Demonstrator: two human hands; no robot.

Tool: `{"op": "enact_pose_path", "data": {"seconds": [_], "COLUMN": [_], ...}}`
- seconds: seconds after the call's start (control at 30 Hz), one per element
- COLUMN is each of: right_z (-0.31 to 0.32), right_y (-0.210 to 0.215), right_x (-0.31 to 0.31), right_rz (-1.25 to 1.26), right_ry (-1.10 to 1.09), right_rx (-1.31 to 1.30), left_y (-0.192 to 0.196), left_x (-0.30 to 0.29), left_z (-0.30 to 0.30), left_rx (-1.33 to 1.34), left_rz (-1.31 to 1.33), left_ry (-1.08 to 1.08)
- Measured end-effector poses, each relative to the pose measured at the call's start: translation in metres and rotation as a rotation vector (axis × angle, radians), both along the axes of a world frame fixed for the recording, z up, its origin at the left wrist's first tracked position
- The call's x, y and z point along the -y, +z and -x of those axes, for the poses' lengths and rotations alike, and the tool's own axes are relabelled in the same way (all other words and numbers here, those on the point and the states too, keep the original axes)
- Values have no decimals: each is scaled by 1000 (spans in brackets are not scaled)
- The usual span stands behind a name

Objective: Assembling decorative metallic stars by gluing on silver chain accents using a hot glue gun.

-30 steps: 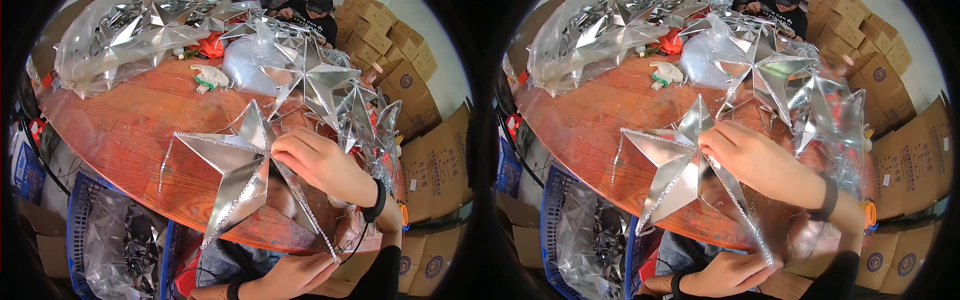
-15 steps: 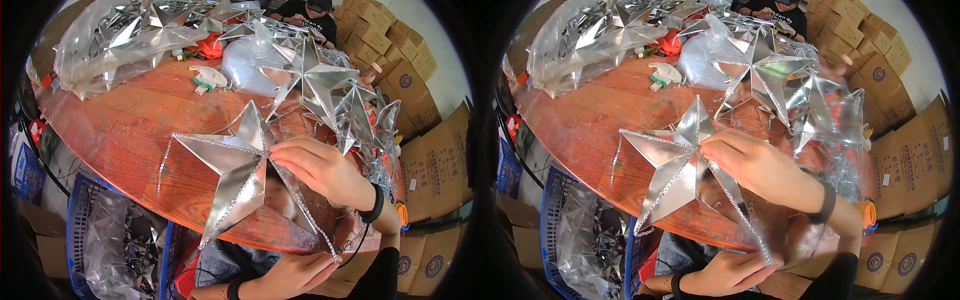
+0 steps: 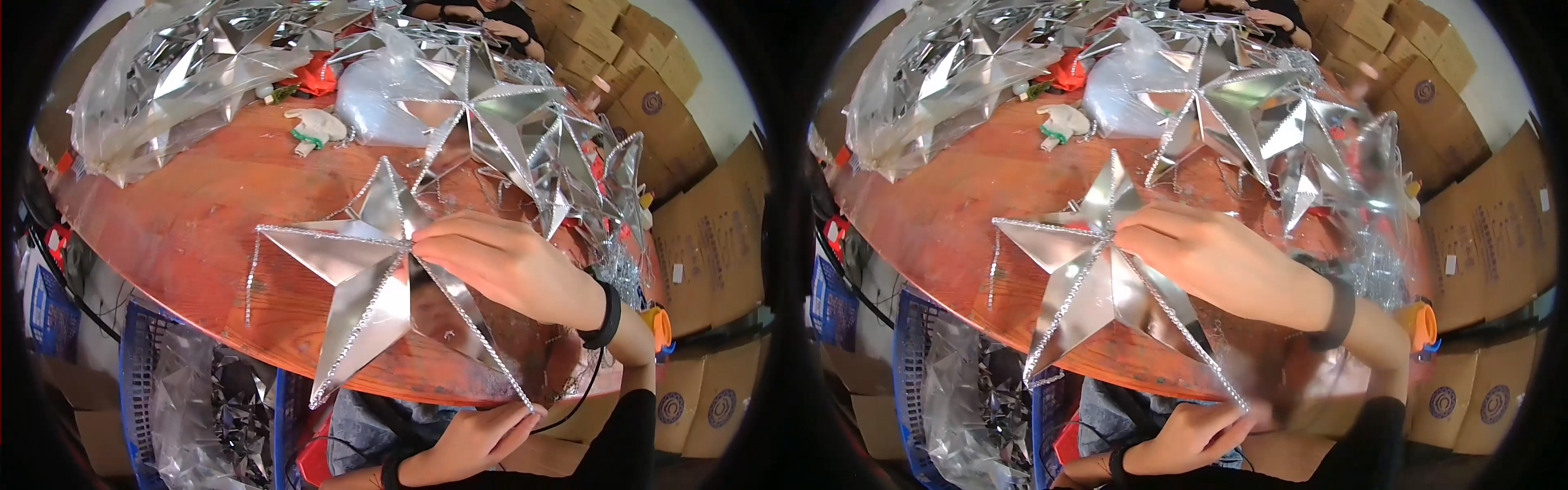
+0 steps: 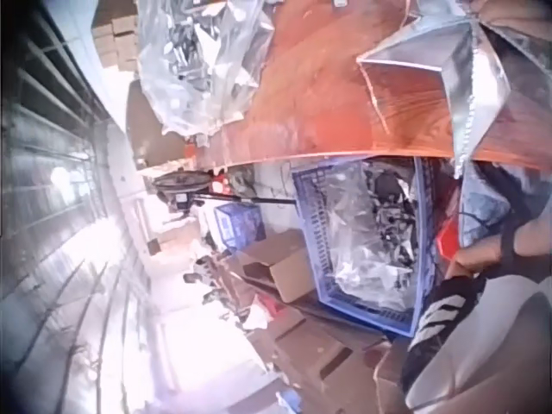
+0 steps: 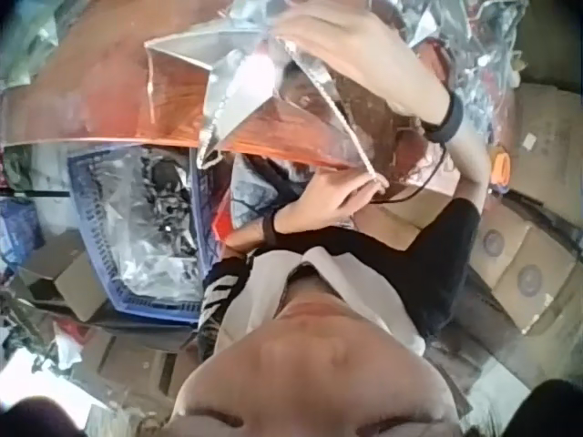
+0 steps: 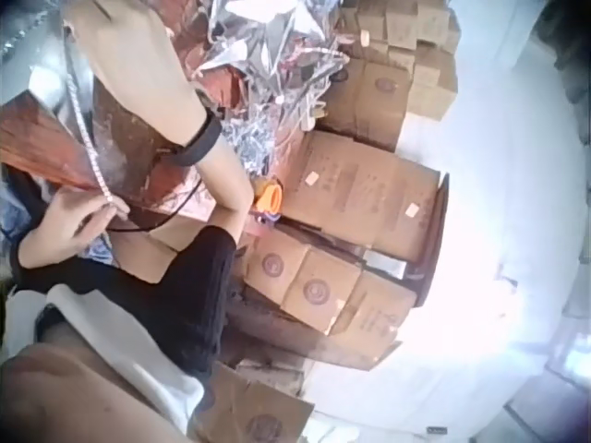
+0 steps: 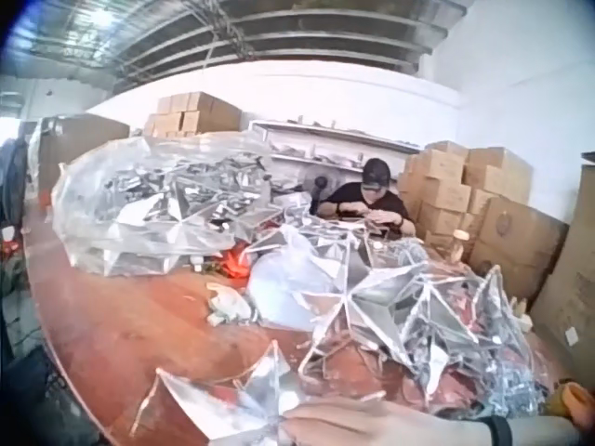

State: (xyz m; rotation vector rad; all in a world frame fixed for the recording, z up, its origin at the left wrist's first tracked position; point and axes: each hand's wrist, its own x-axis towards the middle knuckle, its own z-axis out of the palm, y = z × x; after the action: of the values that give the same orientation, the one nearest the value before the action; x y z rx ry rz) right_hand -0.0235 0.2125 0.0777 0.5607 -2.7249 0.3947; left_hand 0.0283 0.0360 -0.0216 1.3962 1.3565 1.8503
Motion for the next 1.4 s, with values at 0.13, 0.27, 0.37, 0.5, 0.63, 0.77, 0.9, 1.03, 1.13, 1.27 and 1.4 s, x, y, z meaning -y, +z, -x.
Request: {"op": "enact_pose_path", "data": {"seconds": [0.13, 0.27, 0.37, 0.5, 0.63, 0.77, 0.9, 1.03, 1.13, 1.27, 1.4], "right_z": [0, -1, -3, -5, -4, -4, -2, -3, -2, -8, -15], "right_y": [0, 2, 0, -2, -7, -14, -13, -13, -15, 2, 14], "right_x": [0, -3, -5, -4, -2, -3, -3, -2, -2, 0, -7], "right_rz": [22, -37, -70, -2, 16, -6, -4, -3, 9, 24, 59], "right_ry": [17, -23, -21, -24, -32, -19, -16, -20, -26, -69, -70], "right_rx": [-36, 34, 15, 18, -21, -125, -123, -140, -145, 108, -22], "left_y": [-1, -2, -6, -7, -13, -15, -16, -15, -14, -11, -4], "left_x": [-4, -3, -6, -7, -8, -6, -4, 1, 6, 23, 48], "left_z": [0, 0, -3, -2, -5, -6, -6, -4, -3, 7, 19], "left_rx": [22, -7, -33, -73, -46, -35, -21, -20, -71, -240, -523], "left_rz": [73, 145, 122, 157, 171, 205, 240, 275, 313, 362, 569], "left_ry": [-53, -60, -29, -17, -5, -19, -10, -26, -25, -57, -174]}}
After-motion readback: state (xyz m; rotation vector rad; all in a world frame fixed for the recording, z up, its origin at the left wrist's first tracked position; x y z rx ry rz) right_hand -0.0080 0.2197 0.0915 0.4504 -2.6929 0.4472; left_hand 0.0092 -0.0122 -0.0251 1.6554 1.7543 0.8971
